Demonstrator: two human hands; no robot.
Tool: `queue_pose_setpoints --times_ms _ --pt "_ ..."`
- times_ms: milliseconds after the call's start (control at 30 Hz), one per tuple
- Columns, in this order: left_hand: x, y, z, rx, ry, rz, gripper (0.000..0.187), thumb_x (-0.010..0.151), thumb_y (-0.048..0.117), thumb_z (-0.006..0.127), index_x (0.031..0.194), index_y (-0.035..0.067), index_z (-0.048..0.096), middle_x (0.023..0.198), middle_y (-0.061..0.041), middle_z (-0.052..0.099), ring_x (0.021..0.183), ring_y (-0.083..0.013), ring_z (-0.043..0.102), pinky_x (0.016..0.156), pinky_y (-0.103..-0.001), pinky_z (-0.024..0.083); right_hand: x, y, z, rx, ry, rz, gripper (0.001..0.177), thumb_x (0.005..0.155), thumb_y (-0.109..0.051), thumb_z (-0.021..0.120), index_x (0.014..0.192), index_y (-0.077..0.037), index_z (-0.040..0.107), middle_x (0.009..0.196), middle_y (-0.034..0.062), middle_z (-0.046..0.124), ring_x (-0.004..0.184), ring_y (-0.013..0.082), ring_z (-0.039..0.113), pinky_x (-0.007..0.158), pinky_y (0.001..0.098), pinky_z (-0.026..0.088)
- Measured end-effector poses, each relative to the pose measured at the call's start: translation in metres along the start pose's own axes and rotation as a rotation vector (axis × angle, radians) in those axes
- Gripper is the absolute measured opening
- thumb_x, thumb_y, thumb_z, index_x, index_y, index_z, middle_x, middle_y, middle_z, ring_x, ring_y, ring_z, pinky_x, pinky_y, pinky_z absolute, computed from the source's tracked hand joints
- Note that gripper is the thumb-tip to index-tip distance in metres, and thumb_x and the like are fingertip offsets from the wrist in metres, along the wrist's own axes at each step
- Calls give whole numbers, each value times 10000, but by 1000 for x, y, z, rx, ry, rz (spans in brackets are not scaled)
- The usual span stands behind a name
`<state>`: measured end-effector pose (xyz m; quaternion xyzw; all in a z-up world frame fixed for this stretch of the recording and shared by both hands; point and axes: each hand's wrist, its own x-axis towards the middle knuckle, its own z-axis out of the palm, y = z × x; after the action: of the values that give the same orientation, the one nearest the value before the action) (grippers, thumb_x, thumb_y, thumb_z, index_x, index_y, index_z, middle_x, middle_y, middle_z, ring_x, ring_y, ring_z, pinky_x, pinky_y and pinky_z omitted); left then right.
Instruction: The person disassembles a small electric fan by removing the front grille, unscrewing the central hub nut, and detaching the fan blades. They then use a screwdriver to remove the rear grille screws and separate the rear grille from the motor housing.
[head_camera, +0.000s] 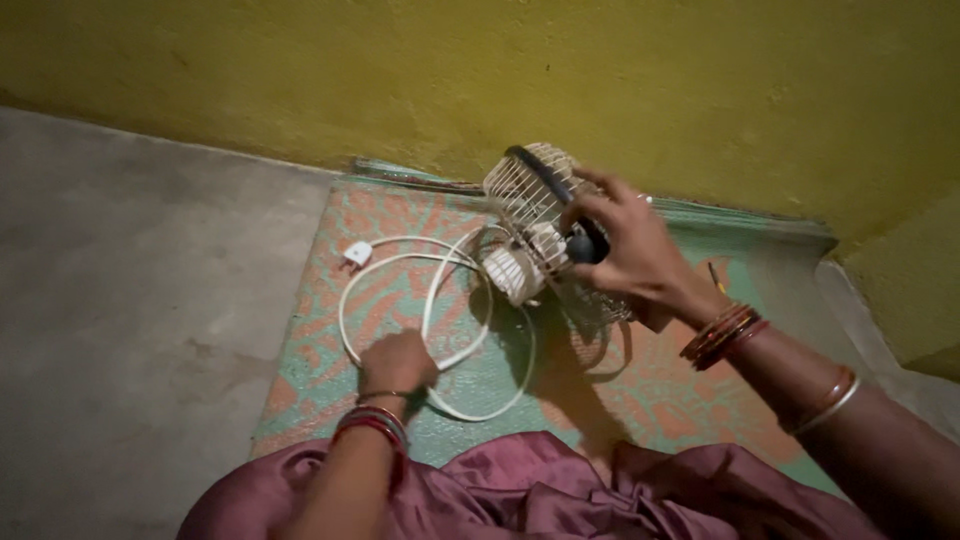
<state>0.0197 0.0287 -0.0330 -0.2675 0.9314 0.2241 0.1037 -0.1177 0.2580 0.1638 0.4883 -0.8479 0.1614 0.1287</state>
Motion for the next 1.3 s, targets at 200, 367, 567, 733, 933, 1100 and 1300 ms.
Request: queue_pose_setpoints --times_ms 200,367,567,733,933,1100,1300 --pt "13 -28 -45 -119 438 -156 193 872 215 742 1059 193 786 1012 -128 760 1141 -336 645 1103 -616 234 1 18 -15 66 -15 116 470 599 -275 776 1028 -117 665 1591 177 396 1382 465 476 1019 654 489" --pt "-5 -40 -100 -253 1278 -123 136 893 112 733 992 195 776 1446 -254 555 1337 -470 367 1067 -609 303 -7 17 -14 78 -11 81 491 568 -256 789 1027 -120 677 1607 157 393 1443 446 423 1051 677 425" --pt "-24 -45 -124 -673 1141 -95 401 959 36 678 1335 151 593 1225 -199 640 1085 -443 608 853 -563 464 -28 -17 13 6 43 -56 456 632 -301 848 1031 -140 698 1573 206 391 1414 491 388 1083 661 381" --pt "-13 -42 -127 -1003 905 -155 439 938 40 653 1342 194 579 1078 -170 742 917 -287 733 863 -435 536 -34 -47 30 -18 76 -151 439 610 -206 780 1033 -138 681 1541 168 444 1411 490 391 1091 634 390" --pt "-16 -42 -125 -791 1124 200 596 856 -109 584 1385 165 585 1363 -120 669 1051 -270 710 889 -421 554 -36 -63 40 -95 26 -108 475 556 -191 798 1018 -161 692 1532 136 438 1417 467 346 1049 645 369" --pt "-15 -45 -122 -472 948 -47 523 819 -84 673 1225 242 718 1526 -197 438 1399 -405 375 1123 -520 351 -40 -64 43 -104 26 -120 490 545 -207 815 1017 -180 686 1540 139 409 1417 463 326 1049 650 359" --pt "-12 -50 -104 -345 891 -159 542 892 49 721 1398 203 601 1601 -393 109 1501 -562 -84 1141 -733 -19 -50 -66 48 -54 33 -68 528 530 -165 832 1030 -184 663 1552 118 397 1460 462 297 1032 646 385"
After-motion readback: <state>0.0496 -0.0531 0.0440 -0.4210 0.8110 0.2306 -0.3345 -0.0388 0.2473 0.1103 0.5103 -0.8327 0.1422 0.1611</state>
